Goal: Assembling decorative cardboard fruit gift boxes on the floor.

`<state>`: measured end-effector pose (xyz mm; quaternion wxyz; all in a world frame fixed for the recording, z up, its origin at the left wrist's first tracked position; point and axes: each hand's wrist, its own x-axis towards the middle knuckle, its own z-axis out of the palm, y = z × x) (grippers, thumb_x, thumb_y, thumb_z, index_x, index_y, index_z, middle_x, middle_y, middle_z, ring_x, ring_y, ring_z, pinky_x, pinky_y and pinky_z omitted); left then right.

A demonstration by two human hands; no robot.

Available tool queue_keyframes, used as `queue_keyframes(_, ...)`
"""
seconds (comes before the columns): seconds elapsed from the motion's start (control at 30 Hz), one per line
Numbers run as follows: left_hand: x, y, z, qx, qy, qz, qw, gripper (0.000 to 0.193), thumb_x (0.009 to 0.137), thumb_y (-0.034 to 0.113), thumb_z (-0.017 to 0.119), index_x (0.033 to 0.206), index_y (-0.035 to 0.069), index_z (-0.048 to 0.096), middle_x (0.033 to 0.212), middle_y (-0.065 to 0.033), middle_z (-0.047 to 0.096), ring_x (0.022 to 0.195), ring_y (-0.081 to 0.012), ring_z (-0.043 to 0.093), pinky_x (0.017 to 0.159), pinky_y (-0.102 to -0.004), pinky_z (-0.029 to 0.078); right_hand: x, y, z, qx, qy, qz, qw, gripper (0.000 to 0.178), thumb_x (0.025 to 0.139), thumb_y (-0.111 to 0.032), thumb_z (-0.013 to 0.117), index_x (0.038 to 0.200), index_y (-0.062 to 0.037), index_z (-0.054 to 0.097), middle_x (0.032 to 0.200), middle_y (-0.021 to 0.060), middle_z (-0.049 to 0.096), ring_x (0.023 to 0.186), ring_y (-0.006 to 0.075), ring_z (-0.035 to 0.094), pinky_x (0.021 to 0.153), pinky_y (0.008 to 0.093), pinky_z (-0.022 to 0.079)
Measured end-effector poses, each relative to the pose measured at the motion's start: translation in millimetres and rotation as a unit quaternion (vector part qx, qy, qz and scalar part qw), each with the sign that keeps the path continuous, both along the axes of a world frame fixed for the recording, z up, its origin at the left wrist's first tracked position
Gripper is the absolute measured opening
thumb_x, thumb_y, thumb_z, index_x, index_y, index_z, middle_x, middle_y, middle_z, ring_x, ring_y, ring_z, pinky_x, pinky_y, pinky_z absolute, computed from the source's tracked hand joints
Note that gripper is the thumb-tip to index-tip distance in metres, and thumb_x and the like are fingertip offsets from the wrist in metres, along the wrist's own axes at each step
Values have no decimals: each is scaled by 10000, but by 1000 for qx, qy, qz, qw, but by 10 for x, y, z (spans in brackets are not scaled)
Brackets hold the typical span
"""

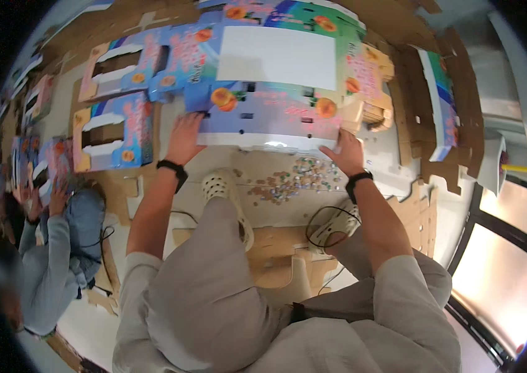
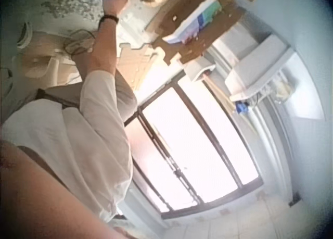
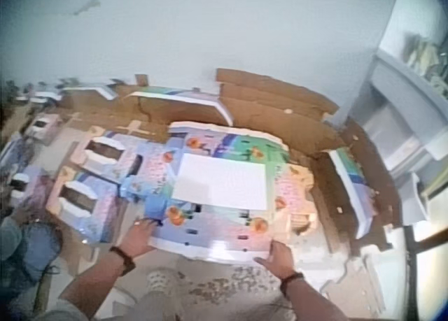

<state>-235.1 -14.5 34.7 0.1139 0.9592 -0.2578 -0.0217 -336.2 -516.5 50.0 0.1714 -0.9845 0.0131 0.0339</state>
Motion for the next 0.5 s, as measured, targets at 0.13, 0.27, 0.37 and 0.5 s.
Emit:
queue_keyframes(0.13,128,-65,-6,7,78,-16,997,969,612,161,956,1465,79,503,1408,-116,585,1362,-351,517,1189,-469,392,-185,-183,42,-57,33,60,996,840,733,-433,911,1386,-46,552,1488,166,577,1442,323,488,1176,463,381)
queue_keyframes(0.27,139,-95,68,23,80,-29,996,960,601,156,958,1449,77,513,1375,-104,594,1343,-328,529,1185,-466,397,-215,-241,-39,-136,68,94,984,987,686,-387,949,1487,-52,479,1575,177,504,1491,325,441,1194,466,370)
queue_keyframes(0.37,118,-128,67,24,54,-52,997,949,601,143,954,1440,71,516,1362,-94,595,1328,-311,537,1174,-461,408,-190,-158,-26,-129,85,71,985,1073,675,-393,955,1537,-34,428,1579,177,501,1495,321,437,1200,464,366)
queue_keyframes(0.5,130,-183,-19,69,27,-69,995,913,634,110,932,1441,55,508,1374,-92,585,1329,-310,534,1178,-457,403,-70,0,37,-28,88,-12,996,1128,669,-376,958,1558,15,385,1528,194,550,1442,338,500,1198,474,368)
